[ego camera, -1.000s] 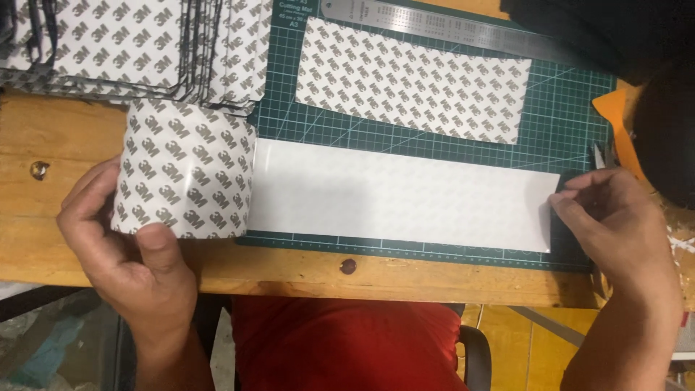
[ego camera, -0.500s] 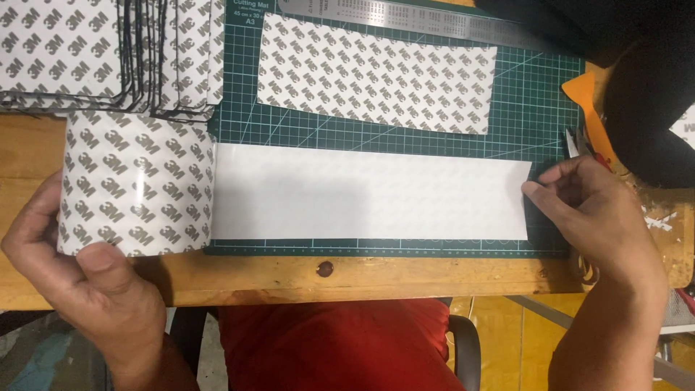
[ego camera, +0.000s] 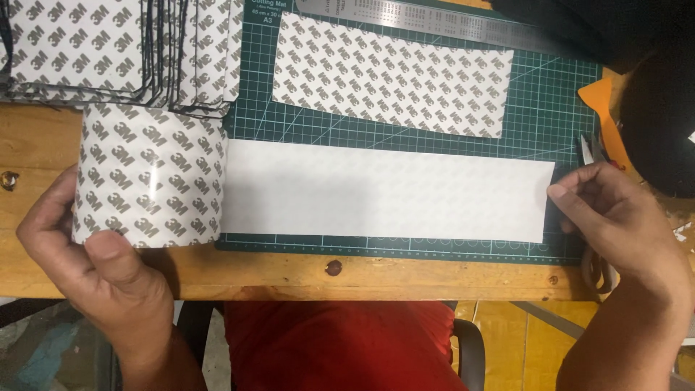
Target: Cutting a strip of adhesive material from a roll and peeling the backing
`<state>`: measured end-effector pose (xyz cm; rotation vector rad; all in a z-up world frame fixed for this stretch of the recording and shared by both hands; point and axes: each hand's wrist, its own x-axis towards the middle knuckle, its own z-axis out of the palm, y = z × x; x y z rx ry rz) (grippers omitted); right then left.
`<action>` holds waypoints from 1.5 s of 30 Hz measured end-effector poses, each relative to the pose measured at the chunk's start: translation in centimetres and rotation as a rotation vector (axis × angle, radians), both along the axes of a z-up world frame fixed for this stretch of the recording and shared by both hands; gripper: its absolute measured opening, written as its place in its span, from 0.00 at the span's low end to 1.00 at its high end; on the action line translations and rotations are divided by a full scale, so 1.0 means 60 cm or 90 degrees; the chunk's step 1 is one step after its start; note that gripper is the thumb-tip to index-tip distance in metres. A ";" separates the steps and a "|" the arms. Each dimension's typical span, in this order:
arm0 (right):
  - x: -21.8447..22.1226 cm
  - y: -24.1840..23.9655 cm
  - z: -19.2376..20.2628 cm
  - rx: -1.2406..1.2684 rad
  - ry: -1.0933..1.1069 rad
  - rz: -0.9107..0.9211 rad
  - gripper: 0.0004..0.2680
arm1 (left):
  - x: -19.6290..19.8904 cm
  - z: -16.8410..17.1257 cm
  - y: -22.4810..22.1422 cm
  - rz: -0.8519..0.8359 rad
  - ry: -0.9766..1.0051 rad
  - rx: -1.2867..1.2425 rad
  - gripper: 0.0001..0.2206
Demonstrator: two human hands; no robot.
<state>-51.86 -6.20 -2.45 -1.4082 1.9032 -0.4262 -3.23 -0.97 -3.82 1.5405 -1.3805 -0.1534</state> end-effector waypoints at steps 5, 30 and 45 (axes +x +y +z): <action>-0.021 0.007 -0.024 -0.019 -0.032 -0.003 0.03 | 0.001 -0.003 -0.004 -0.011 0.002 -0.018 0.29; 0.047 0.035 0.005 -0.100 -0.064 -0.092 0.03 | -0.018 0.012 -0.016 -0.069 0.038 -0.038 0.29; 0.099 -0.026 0.050 -0.322 0.167 0.035 0.06 | -0.019 0.021 -0.008 -0.093 -0.016 -0.030 0.27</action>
